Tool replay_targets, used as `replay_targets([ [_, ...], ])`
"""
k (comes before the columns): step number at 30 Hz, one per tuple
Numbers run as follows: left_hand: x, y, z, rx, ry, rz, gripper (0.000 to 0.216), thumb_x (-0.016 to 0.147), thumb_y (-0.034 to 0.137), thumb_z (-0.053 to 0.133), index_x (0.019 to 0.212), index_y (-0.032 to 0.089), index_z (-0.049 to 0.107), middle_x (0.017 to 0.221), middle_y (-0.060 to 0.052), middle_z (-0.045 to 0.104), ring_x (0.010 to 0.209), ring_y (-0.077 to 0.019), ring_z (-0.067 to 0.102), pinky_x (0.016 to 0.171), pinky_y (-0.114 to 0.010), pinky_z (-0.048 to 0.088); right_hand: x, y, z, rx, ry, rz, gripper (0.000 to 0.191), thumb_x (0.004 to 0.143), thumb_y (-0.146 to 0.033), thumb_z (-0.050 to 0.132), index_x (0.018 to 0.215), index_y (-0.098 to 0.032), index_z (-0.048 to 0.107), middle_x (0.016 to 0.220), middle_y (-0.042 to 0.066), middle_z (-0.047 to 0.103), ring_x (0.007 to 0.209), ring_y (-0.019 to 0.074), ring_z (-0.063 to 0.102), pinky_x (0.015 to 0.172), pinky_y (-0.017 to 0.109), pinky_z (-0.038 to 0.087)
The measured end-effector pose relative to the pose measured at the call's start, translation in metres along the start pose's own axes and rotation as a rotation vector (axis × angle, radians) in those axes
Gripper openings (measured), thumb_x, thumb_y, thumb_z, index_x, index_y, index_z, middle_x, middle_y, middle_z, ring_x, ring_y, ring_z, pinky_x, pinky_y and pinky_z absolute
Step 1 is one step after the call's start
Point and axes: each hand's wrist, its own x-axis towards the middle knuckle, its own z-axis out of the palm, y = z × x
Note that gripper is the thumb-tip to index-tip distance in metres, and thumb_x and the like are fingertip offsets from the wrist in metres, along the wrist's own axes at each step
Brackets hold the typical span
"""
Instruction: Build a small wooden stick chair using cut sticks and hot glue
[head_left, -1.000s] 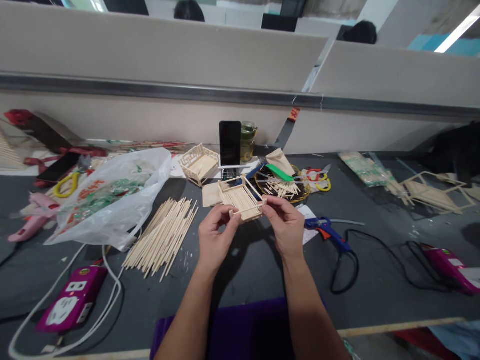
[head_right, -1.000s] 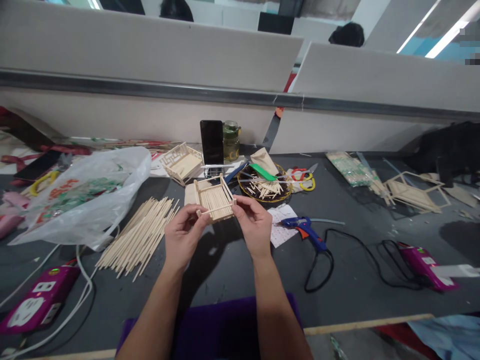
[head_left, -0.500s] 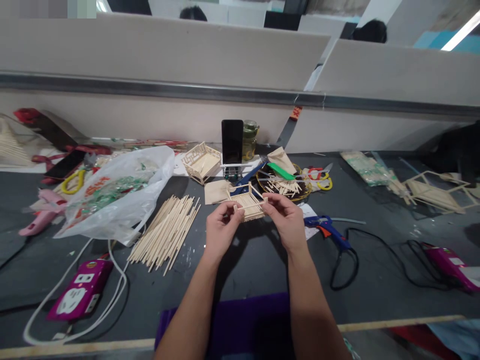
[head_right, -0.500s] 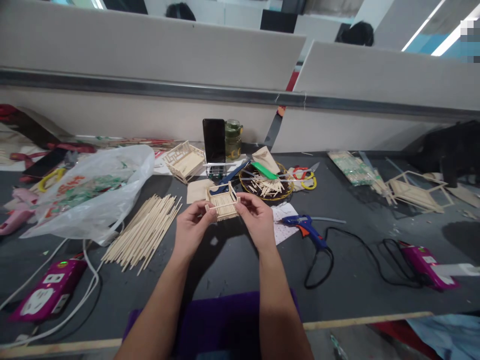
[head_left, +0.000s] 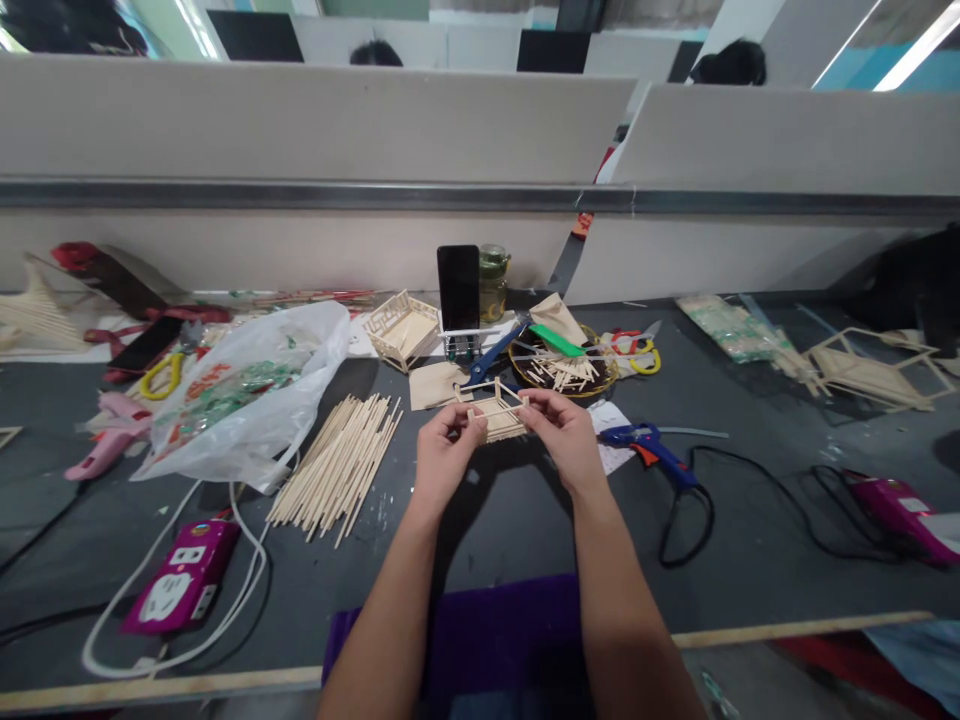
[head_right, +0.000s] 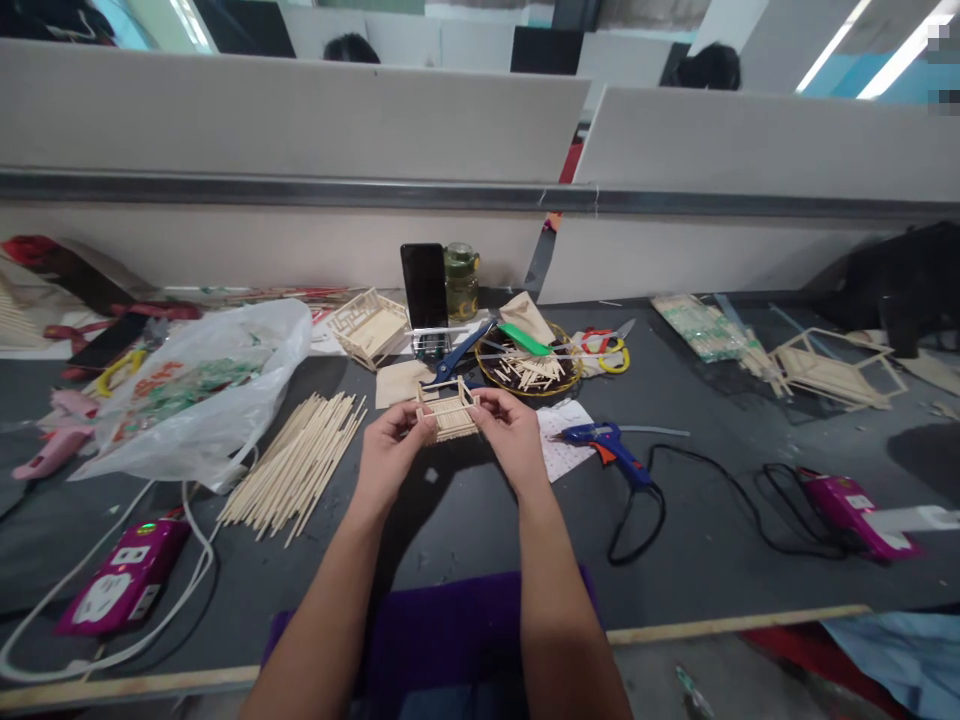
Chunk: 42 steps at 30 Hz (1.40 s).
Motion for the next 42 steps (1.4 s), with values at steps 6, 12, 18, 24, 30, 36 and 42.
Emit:
replay_targets([
  [6,0.003,-0.003,0.001,-0.032,0.025,-0.053,0.027,0.069,0.039,0.076,0.078,0.015,0.066,0.064,0.002,0.061,0.055,-0.0099,0.053,0.055,-0.022,0.048,0.002,0.000,-0.010,-0.008,-0.081,0.058,0.034,0.073,-0.040,0.073,0.101,-0.020,0.072,0.089,0.005,0.073,0.076,0.0181,0.064,0.068,0.031,0.052],
  [12,0.004,0.004,-0.003,-0.143,0.053,-0.131,0.035,0.060,0.041,0.082,0.076,0.015,0.066,0.064,0.002,0.061,0.057,-0.0104,0.055,0.054,-0.023,0.053,0.004,-0.002,-0.022,-0.114,0.098,-0.108,0.025,0.082,-0.037,0.064,0.099,-0.021,0.073,0.088,0.006,0.074,0.078,0.0205,0.065,0.071,0.035,0.052],
  [18,0.005,0.011,-0.009,-0.165,0.059,-0.181,0.036,0.057,0.040,0.084,0.075,0.015,0.066,0.064,0.002,0.059,0.059,-0.0097,0.056,0.053,-0.022,0.055,0.005,-0.014,0.003,-0.518,0.065,-0.626,0.013,0.088,-0.027,0.063,0.088,-0.026,0.076,0.102,0.007,0.069,0.101,0.0239,0.058,0.090,0.041,0.046],
  [24,0.003,0.016,-0.013,-0.153,-0.010,-0.197,0.033,0.060,0.039,0.084,0.074,0.015,0.066,0.062,0.005,0.055,0.049,-0.0052,0.046,0.053,-0.024,0.057,0.006,-0.017,0.015,-0.757,-0.117,-0.713,0.014,0.090,-0.027,0.064,0.092,-0.030,0.077,0.094,0.003,0.075,0.096,0.0248,0.053,0.092,0.045,0.035],
  [30,0.000,0.020,-0.014,-0.137,-0.053,-0.252,0.038,0.059,0.043,0.086,0.076,0.015,0.067,0.059,0.006,0.055,0.045,-0.0034,0.041,0.053,-0.025,0.057,0.004,-0.013,0.010,-0.716,-0.127,-0.691,0.015,0.090,-0.025,0.064,0.091,-0.030,0.078,0.087,0.003,0.075,0.092,0.0241,0.052,0.089,0.044,0.033],
  [36,0.003,0.024,-0.014,-0.200,-0.047,-0.299,0.051,0.060,0.058,0.081,0.081,0.012,0.073,0.062,-0.002,0.065,0.054,-0.0116,0.058,0.053,-0.027,0.056,0.003,-0.011,0.007,-0.686,-0.112,-0.684,0.013,0.088,-0.021,0.065,0.088,-0.026,0.077,0.083,0.003,0.074,0.089,0.0236,0.052,0.088,0.043,0.035],
  [42,0.016,0.031,-0.015,-0.121,-0.108,-0.295,0.043,0.058,0.049,0.083,0.080,0.013,0.076,0.061,-0.003,0.064,0.054,-0.0125,0.058,0.052,-0.025,0.053,-0.001,-0.013,0.010,-0.647,-0.103,-0.556,0.012,0.087,-0.024,0.065,0.084,-0.027,0.077,0.075,0.003,0.071,0.085,0.0233,0.054,0.083,0.041,0.038],
])
